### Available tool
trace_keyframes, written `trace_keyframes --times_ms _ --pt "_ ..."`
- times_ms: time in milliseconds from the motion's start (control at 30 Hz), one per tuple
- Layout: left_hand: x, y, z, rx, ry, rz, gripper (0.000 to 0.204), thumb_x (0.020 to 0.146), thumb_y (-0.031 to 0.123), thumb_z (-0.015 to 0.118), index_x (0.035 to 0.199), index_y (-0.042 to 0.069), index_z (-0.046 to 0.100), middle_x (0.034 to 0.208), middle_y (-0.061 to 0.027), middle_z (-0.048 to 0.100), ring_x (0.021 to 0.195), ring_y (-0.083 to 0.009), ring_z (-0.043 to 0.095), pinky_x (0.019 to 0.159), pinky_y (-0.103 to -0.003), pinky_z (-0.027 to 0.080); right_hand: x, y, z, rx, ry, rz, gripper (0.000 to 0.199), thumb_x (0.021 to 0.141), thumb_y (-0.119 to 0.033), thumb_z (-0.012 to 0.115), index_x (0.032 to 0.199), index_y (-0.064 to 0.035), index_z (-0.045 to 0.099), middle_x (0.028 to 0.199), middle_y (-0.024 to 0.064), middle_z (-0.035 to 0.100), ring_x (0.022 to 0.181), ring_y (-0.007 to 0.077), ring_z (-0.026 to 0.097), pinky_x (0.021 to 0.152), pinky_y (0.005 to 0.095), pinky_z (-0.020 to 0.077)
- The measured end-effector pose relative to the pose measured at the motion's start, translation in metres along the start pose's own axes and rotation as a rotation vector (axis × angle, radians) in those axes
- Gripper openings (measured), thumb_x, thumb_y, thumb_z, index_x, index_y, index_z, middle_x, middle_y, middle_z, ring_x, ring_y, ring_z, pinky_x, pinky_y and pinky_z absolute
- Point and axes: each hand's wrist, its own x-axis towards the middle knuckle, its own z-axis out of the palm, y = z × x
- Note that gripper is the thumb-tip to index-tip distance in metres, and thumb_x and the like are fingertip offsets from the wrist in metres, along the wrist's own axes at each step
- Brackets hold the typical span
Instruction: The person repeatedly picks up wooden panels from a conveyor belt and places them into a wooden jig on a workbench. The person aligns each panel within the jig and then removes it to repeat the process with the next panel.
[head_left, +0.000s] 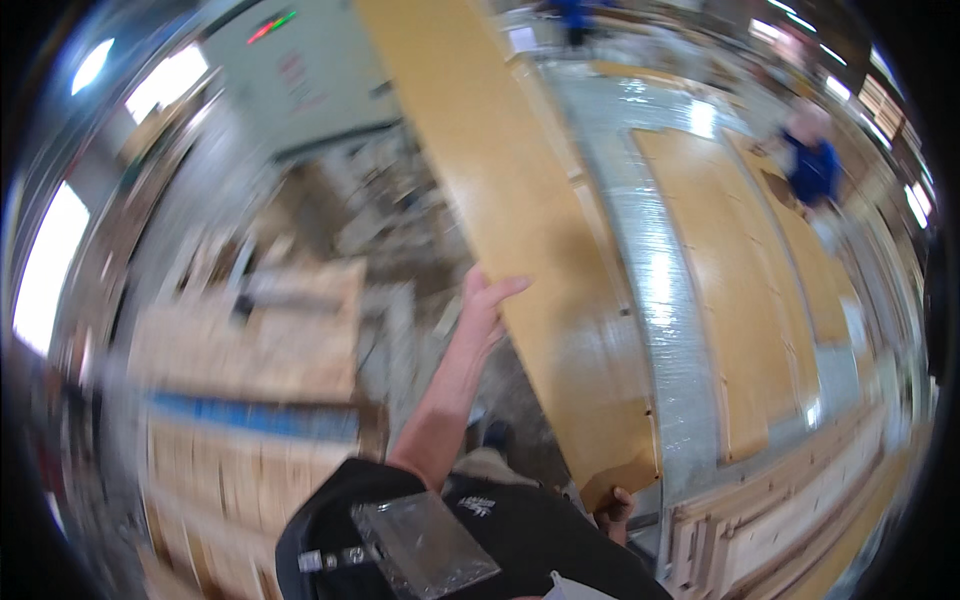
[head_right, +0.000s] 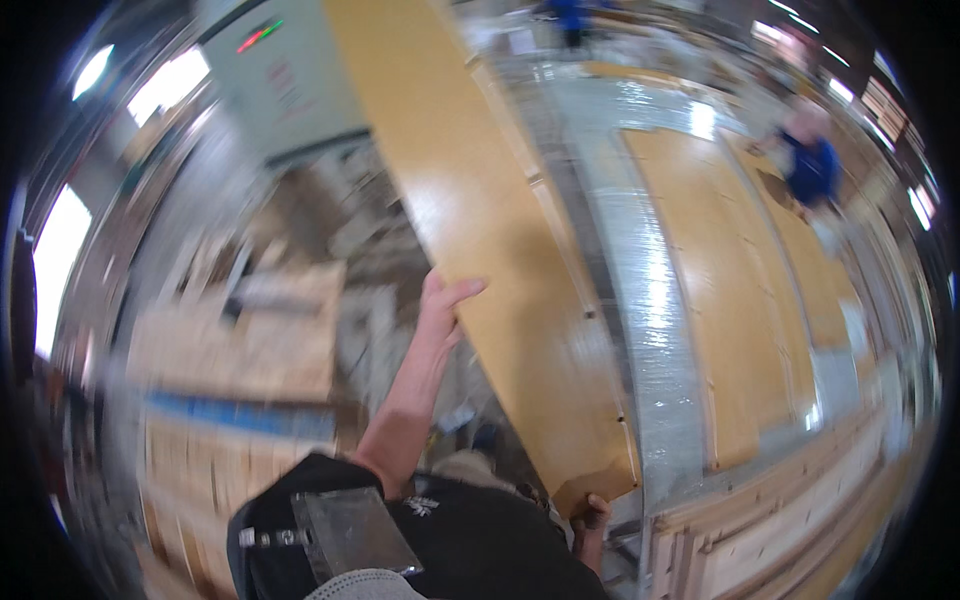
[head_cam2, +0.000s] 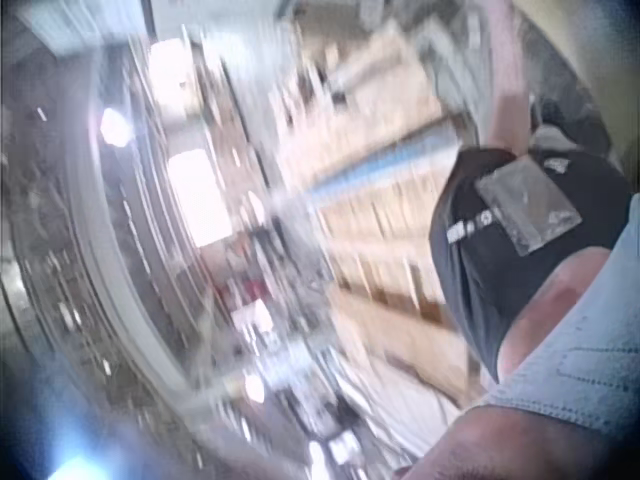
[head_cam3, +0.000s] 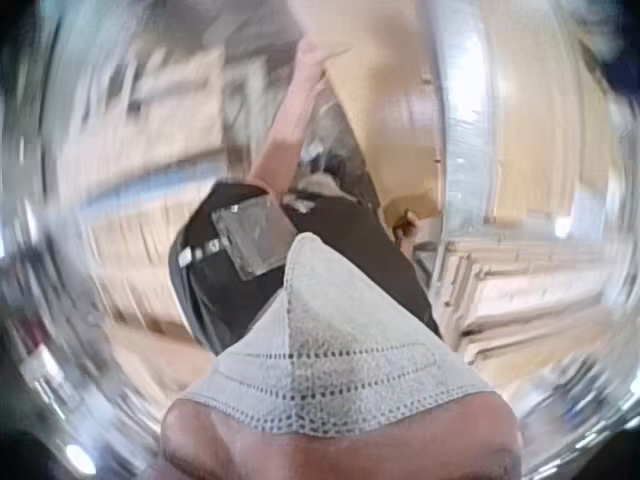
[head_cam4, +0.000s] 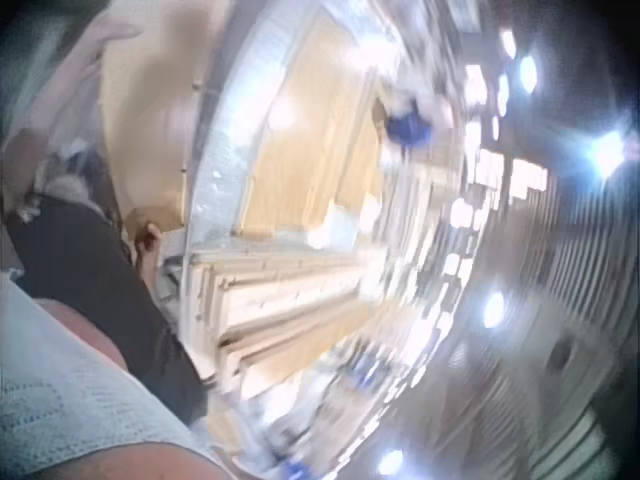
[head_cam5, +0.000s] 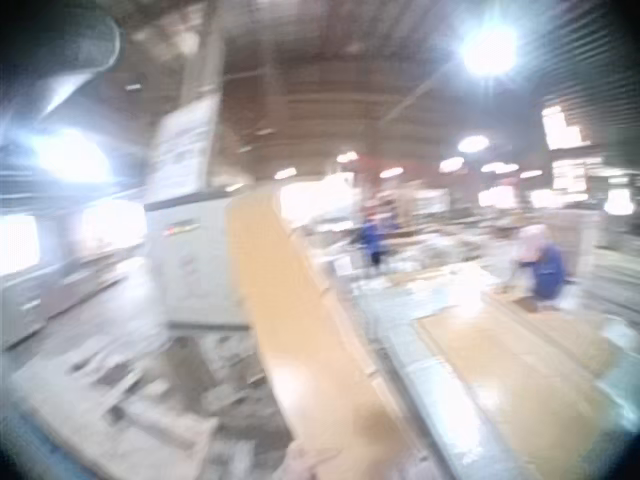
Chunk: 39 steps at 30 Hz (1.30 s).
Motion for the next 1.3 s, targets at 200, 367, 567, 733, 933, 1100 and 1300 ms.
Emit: trace_keyframes --times_ms 200,367,567,733,933,1100,1300 --pt "-0.187 0.091 0.024 0.342 0.326 0.367 0.04 0.08 0.003 0.075 0.118 -0.006 0.066 0.108 -0.0135 0.073 0.096 -0.0213 0.07 0.084 -0.035 0.057 -0.027 -0.013 -0.018 -0.078 -0.244 0.269 0.07 0.078 -0.022 0.071 0.142 -0.0013 0.05 0.134 0.0131 0.062 0.119 0.0345 0.062 0.102 0.0501 0.0499" --pt "-0.32 0.149 -0.006 0.389 0.721 0.517 0.038 0.078 0.002 0.073 0.114 -0.007 0.066 0.105 -0.0146 0.073 0.09 -0.0219 0.071 0.082 -0.035 0.057 -0.046 -0.012 0.047 -0.311 -0.26 0.439 0.084 0.072 -0.025 0.076 0.144 0.0032 0.044 0.133 0.0194 0.061 0.114 0.038 0.065 0.098 0.0511 0.055" --pt "-0.433 0.231 -0.056 0.572 1.208 0.652 0.032 0.074 0.006 0.072 0.102 -0.008 0.069 0.092 -0.0132 0.073 0.077 -0.021 0.07 0.069 -0.032 0.055 -0.09 0.042 0.173 -0.448 -0.328 0.62 0.08 0.074 -0.027 0.071 0.141 0.0072 0.045 0.126 0.0234 0.063 0.108 0.038 0.067 0.091 0.0501 0.0588" --pt "-0.536 0.337 -0.128 0.915 1.632 0.274 0.021 0.074 0.015 0.07 0.073 -0.006 0.07 0.063 -0.0114 0.066 0.055 -0.0191 0.063 0.053 -0.032 0.048 -0.134 0.121 0.231 -0.518 -0.279 1.063 0.058 0.083 -0.027 0.065 0.13 0.0047 0.054 0.104 0.0176 0.069 0.089 0.0309 0.07 0.078 0.0425 0.0607" --pt "-0.622 0.383 -0.271 1.098 1.785 -0.16 0.031 0.072 0.028 0.07 0.059 0.0 0.067 0.05 -0.0109 0.058 0.045 -0.0221 0.056 0.054 -0.039 0.045 -0.179 0.209 0.257 -0.478 -0.249 1.513 0.04 0.094 -0.028 0.061 0.124 -0.0015 0.058 0.096 0.0125 0.071 0.072 0.0251 0.068 0.055 0.0352 0.0559" --pt "-0.656 0.381 -0.334 1.115 1.765 -0.277 0.03 0.071 0.029 0.07 0.06 0.001 0.068 0.054 -0.0114 0.062 0.054 -0.0244 0.063 0.058 -0.039 0.047 -0.202 0.252 0.266 -0.611 -0.108 1.515 0.039 0.102 -0.031 0.056 0.128 -0.0009 0.056 0.105 0.0132 0.069 0.081 0.0248 0.068 0.061 0.0341 0.0557" --pt "-0.678 0.391 -0.376 1.132 1.764 -0.451 0.029 0.072 0.03 0.068 0.061 0.003 0.069 0.057 -0.0107 0.065 0.057 -0.0242 0.065 0.062 -0.037 0.049 -0.228 0.291 0.303 -0.815 -0.048 1.575 0.035 0.106 -0.035 0.051 0.122 -0.004 0.056 0.087 0.008 0.06 0.07 0.018 0.06 0.053 0.0291 0.0528"
